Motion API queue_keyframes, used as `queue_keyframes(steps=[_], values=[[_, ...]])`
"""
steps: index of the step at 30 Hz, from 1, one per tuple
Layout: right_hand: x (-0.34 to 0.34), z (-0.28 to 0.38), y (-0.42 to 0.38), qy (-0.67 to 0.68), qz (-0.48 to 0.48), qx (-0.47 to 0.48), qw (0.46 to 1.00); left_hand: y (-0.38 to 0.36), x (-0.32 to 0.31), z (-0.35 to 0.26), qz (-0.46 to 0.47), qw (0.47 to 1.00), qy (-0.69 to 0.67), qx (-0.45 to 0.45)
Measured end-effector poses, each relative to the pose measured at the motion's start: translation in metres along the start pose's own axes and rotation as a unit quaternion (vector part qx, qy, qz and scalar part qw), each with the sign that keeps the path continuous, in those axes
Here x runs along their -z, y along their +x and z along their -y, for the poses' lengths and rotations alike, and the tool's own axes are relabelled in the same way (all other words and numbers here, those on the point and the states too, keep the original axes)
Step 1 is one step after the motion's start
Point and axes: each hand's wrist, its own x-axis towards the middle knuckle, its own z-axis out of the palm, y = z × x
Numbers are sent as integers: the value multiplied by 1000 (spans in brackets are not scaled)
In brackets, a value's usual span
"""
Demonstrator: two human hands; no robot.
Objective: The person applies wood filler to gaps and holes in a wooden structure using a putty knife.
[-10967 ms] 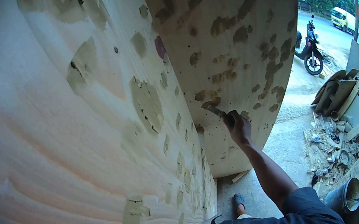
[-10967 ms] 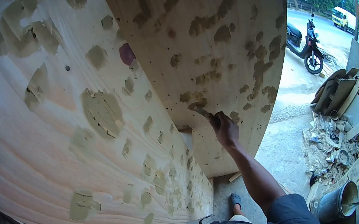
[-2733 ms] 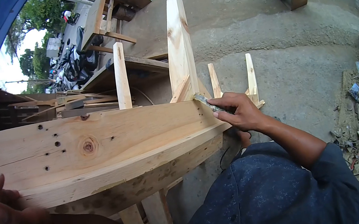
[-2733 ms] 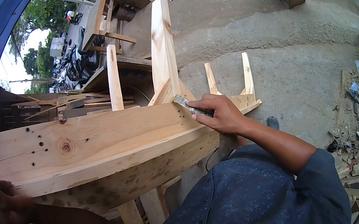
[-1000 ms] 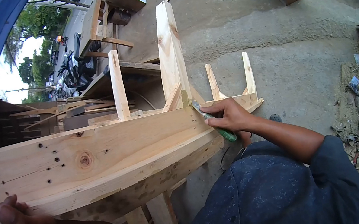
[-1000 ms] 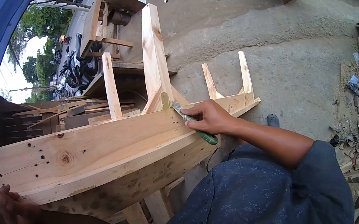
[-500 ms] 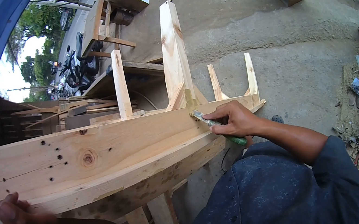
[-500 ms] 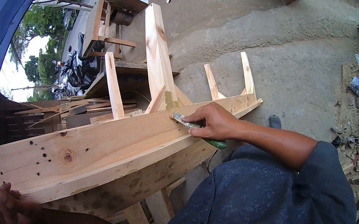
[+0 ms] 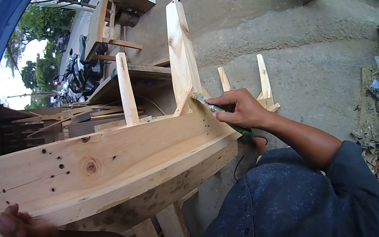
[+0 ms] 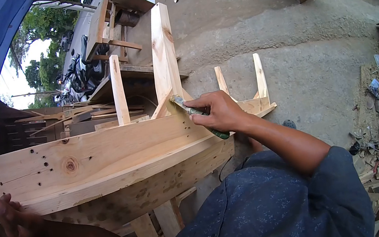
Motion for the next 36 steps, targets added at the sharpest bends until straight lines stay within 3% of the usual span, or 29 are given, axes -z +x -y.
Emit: queue_keyframes(steps=[1,6,8,13,15,20,23,27,29,30,36], values=[[-3,-5,3,7,-20,21,1000,1,1,0,13,1000,4,-11],[-1,3,-24,-39,78,33,996,0,1,3,6,1000,2,-10],[-5,16,-23,-67,7,118,991,-1,0,1,4,1000,-4,-9],[-14,8,-17,-90,49,127,987,0,0,4,10,1000,4,-26],[2,12,-24,-116,127,79,982,0,0,2,6,1000,4,-24],[28,10,-6,-113,65,108,986,-1,0,-4,7,1000,9,3],[40,15,12,-107,46,95,989,0,-4,-2,-4,999,29,-39],[48,37,35,-148,124,134,972,0,5,8,7,1000,13,-4],[50,51,51,-232,218,140,937,0,4,7,3,1000,8,-5],[48,44,61,-245,205,192,928,0,3,6,-4,1000,12,-3],[60,68,89,-382,197,154,890,1,-7,-6,-18,997,46,-55]])
